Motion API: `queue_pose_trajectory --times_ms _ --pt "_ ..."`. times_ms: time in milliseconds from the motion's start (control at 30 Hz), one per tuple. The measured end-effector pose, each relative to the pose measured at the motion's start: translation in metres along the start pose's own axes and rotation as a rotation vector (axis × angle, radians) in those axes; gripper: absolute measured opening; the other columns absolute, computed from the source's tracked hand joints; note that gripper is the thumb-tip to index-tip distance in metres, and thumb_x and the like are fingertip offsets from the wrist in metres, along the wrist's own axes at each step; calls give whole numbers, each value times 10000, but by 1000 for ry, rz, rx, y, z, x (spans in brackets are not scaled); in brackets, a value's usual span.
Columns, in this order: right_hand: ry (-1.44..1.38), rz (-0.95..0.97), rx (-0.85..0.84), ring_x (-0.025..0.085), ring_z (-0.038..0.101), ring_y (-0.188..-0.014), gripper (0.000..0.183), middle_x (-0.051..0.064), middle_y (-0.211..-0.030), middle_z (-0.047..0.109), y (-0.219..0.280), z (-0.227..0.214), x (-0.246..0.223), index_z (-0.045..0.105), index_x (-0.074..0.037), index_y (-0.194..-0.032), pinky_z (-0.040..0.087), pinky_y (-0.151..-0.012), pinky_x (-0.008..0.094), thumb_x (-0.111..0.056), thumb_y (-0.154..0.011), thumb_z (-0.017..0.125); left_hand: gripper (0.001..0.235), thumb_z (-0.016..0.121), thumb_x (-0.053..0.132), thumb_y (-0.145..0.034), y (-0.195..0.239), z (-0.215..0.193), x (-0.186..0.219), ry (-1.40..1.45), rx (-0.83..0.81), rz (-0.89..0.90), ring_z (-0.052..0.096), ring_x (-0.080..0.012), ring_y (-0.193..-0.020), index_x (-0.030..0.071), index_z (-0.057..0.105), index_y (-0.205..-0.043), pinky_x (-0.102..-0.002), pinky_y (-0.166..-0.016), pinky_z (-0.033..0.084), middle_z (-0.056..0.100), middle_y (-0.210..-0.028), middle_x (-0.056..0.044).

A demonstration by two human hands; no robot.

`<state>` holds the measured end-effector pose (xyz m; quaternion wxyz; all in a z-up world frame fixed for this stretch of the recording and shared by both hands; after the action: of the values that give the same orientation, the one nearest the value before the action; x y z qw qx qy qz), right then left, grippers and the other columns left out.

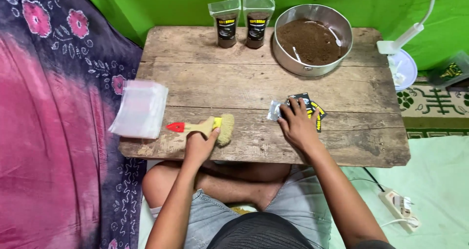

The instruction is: The person organizes plastic bags and coffee packets on a wooden table by hand and clears the workspace using a brush.

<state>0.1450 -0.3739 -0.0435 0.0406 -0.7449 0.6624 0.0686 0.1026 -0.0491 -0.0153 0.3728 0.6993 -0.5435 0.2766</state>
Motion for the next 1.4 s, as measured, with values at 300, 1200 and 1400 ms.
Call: queue_pose_trajectory --times_ms 300,1200,1400 --pt "-292 -354 453 360 543 -1315 377 150 -1432 535 29 -46 -41 616 -153 -1296 447 -1014 615 -265 -941 668 456 685 467 -933 -22 88 16 -171 21 429 705 -420 -983 27 690 -1048 -521 -832 566 711 -953 -224" --pt "-1346 -283 -495 237 651 -922 407 106 -1019 711 -29 55 -246 695 -62 -1214 577 -848 415 -176 -847 829 595 802 514 -711 -174 -197 -201 -319 181 -179 734 -377 -974 64 773 -1099 -479 -795 593 763 -966 -203" --pt "-1716 -90 -537 244 714 -855 515 134 -1014 707 -76 127 -351 658 -75 -1293 598 -747 382 -193 -823 835 589 855 406 -735 -158 -187 -200 -81 164 -181 722 -428 -965 -46 741 -1096 -492 -765 577 730 -990 -305"
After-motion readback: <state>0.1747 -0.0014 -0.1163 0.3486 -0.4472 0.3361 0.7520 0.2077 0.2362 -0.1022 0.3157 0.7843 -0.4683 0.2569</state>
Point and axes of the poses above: each hand's wrist, its own y-axis away from the middle knuckle, its own z-axis out of the palm, x = y × z, the point moved 9 cm from there along -y, towards the middle knuckle
